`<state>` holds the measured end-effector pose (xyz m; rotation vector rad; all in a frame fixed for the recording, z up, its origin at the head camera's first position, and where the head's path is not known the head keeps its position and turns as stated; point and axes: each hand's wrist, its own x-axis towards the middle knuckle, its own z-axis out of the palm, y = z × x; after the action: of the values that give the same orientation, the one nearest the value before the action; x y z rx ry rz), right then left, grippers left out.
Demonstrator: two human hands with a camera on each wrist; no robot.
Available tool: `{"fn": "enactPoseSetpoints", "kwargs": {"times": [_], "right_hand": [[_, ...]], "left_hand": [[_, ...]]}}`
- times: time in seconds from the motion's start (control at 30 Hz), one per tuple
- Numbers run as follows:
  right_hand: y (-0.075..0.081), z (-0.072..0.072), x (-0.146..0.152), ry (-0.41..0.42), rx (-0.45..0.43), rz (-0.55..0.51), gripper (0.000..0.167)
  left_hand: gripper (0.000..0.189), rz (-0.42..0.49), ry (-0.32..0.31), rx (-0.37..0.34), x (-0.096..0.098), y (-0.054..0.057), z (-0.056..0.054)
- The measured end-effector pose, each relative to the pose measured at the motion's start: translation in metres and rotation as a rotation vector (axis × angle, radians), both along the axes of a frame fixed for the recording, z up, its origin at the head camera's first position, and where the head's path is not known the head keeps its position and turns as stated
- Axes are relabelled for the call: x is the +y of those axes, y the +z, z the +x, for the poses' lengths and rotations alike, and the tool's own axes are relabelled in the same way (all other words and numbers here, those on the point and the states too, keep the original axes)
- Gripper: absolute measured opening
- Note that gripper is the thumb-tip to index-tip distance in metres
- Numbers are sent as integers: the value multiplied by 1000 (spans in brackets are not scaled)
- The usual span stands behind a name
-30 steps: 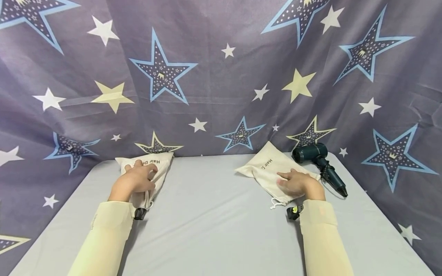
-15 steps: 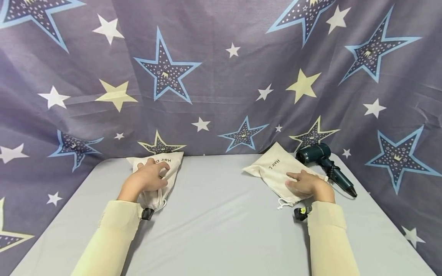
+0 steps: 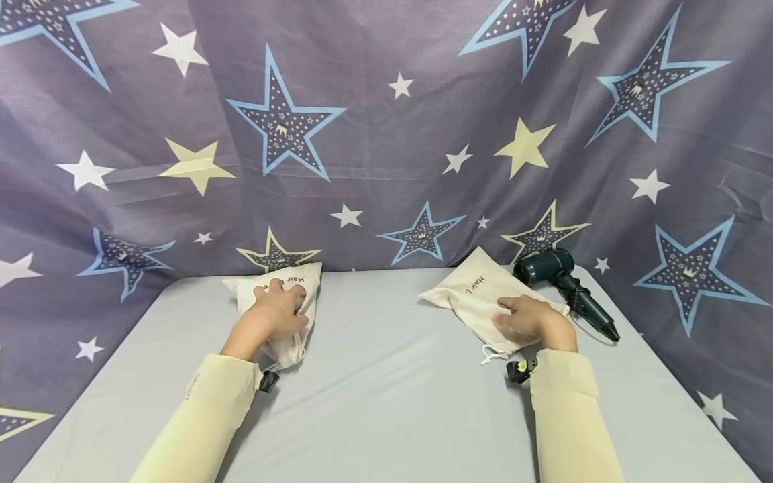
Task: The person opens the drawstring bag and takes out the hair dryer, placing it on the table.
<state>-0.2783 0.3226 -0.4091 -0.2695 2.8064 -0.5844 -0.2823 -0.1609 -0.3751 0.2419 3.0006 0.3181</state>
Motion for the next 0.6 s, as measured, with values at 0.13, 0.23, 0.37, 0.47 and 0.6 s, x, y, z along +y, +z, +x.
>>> {"fn": "enactPoseSetpoints", "kwargs": {"times": [0.13, 0.23, 0.37, 0.47, 0.6], "right_hand": [[1, 0, -4, -33, 62, 15, 70], [0, -1, -8, -53, 132, 32, 75], [1, -1, -13, -59, 183, 29, 77], [2, -2, -18, -45, 192, 17, 75], [5, -3, -23, -27, 198, 1, 74]], "left_hand": [[53, 21, 4, 19, 5, -2, 1], [51, 25, 2, 37, 10, -4, 1], [48, 32, -7, 48, 17, -7, 2], [47, 37, -13, 53, 23, -9, 2], [48, 33, -19, 64, 29, -10, 3]]}}
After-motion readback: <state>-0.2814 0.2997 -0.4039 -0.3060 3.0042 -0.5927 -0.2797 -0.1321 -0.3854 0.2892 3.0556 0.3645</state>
